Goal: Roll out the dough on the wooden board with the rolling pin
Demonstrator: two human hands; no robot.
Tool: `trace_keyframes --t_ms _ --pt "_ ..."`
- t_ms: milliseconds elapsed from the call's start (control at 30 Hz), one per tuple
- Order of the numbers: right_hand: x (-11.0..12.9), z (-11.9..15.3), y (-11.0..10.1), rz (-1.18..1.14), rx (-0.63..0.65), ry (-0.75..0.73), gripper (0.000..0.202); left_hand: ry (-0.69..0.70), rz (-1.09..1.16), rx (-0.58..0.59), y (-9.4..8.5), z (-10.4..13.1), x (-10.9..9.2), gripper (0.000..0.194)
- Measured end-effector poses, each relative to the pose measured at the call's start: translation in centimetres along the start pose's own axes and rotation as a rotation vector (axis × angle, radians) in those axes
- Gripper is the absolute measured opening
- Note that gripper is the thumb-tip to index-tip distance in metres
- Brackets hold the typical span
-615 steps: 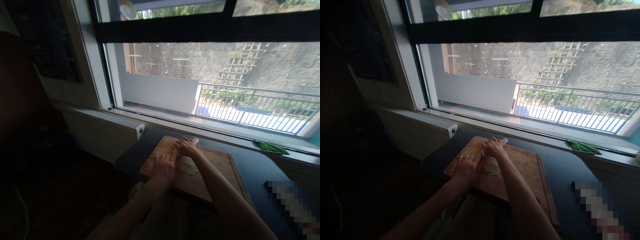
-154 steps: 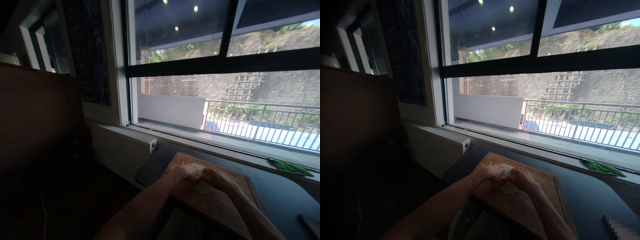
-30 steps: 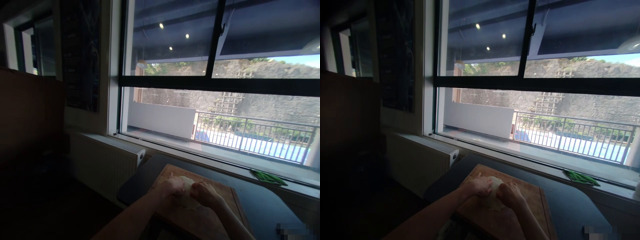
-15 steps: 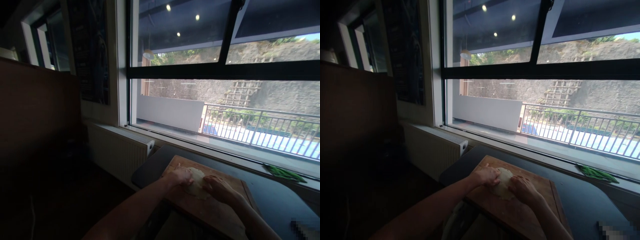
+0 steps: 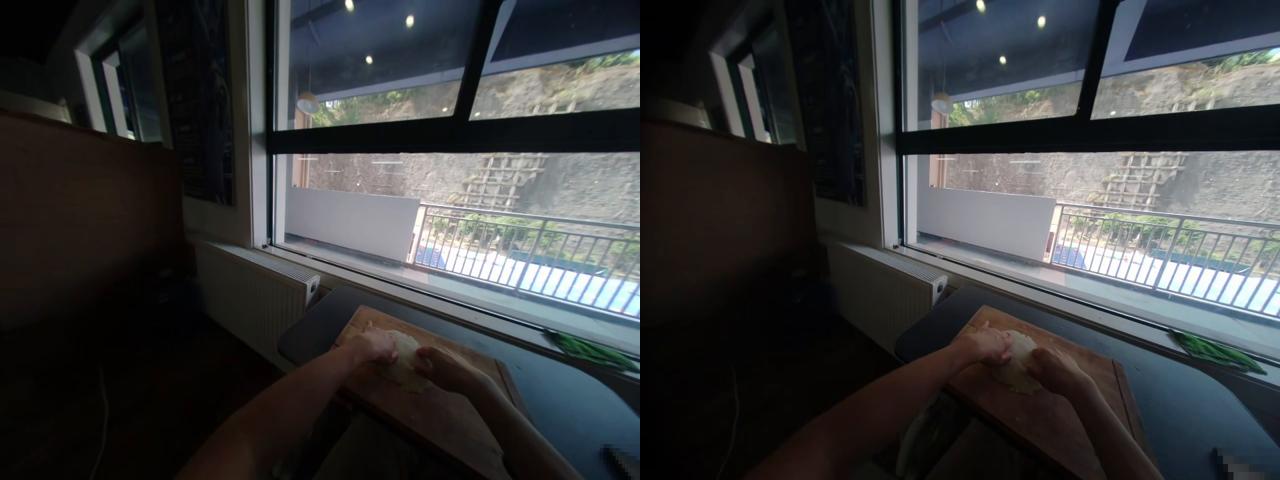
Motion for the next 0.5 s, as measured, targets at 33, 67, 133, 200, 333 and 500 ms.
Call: trace_keyframes --t_ms 33,67,133,200,333,500 --pt "-0.08 -0.09 0.04 0.000 0.003 0.001 0.024 0.007 0.004 -0.005 0.05 -0.05 -0.03 0.036" --pt "-0.19 -0.16 0.08 0.000 0.005 0.002 0.023 0.013 0.009 -0.012 0.09 -0.13 -0.05 0.036" --pt "-0.38 -0.30 0.17 0.001 0.006 0.000 0.024 0.020 0.023 -0.027 0.16 -0.36 -0.02 0.037" --pt "-0.57 -0.39 0.27 0.000 0.002 0.001 0.025 0.024 0.036 -0.035 0.24 -0.62 0.04 0.037" --pt "-0.75 -0.50 0.36 -0.014 0.003 0.006 0.025 0.004 0.043 -0.036 0.30 -0.76 0.26 0.036" --pt "-0.52 -0.44 0.17 -0.027 0.004 -0.005 0.025 0.021 0.028 -0.027 0.00 -0.30 -0.04 0.039"
Point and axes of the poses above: each hand's wrist, its own z-axis away from the middle knuckle, its own y-axis out of the palm, x = y × z, the point moved 8 cm from there along -z, towards the middle knuckle, and after that the axes turned 12 degrees about x, right-handed, at the moved point
